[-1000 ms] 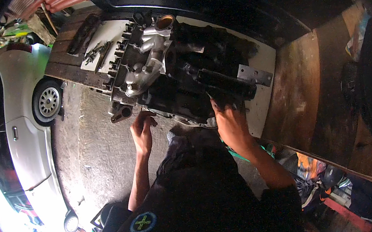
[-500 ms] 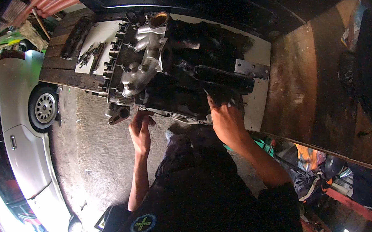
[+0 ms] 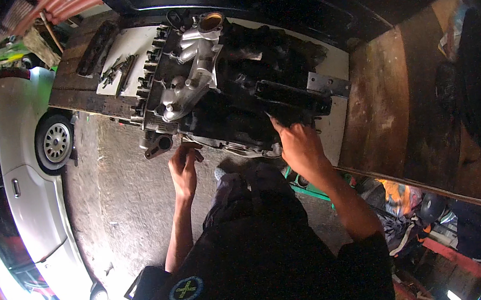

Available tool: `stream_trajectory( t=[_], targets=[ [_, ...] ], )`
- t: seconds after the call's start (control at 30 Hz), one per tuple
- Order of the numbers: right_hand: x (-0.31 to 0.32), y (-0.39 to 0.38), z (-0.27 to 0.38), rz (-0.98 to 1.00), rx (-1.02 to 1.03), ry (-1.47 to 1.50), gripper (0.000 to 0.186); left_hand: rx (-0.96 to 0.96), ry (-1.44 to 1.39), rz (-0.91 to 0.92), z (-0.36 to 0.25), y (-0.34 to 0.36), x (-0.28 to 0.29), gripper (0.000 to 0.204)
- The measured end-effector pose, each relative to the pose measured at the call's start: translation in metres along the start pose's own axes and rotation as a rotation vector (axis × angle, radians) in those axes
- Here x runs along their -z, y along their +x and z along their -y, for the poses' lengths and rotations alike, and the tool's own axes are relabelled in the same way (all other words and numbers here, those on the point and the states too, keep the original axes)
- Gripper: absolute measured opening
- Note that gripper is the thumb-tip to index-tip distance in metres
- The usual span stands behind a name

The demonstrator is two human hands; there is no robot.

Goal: The person removes the cylinder head cover from a disassembled engine block using a wrench, then uses a screwdriver to scrape and clean the mating surface. The removed cover is placed on the workbench.

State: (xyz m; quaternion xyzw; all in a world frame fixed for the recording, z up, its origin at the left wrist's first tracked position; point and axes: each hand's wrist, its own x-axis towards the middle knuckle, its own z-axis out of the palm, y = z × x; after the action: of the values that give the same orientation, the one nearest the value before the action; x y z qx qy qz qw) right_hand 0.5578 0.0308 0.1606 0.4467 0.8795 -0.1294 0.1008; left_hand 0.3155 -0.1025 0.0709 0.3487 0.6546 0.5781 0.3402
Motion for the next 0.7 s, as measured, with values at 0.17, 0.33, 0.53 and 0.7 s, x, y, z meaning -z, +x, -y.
stream_trajectory(
  t=[0.17,0.33,0.53,0.7],
  targets=[
    [-0.015,0.001,0.008,-0.100,-0.109,-0.106,0.070,0.043,0.004,0.046,0.004,-0.001,0.003,0.017],
    [0.002,-0.010,0.011,-0.026,-0.037,0.020,0.063,0.019,0.019,0.063,0.004,-0.004,0.007,0.017],
    [0.009,-0.006,0.016,-0.011,-0.034,-0.008,0.058,0.042,0.049,0.019,0.004,-0.008,0.015,0.017],
    [0.004,-0.002,0.001,-0.045,0.011,0.171,0.058,0.052,0.034,-0.034,0.000,-0.012,0.020,0.017]
  ],
)
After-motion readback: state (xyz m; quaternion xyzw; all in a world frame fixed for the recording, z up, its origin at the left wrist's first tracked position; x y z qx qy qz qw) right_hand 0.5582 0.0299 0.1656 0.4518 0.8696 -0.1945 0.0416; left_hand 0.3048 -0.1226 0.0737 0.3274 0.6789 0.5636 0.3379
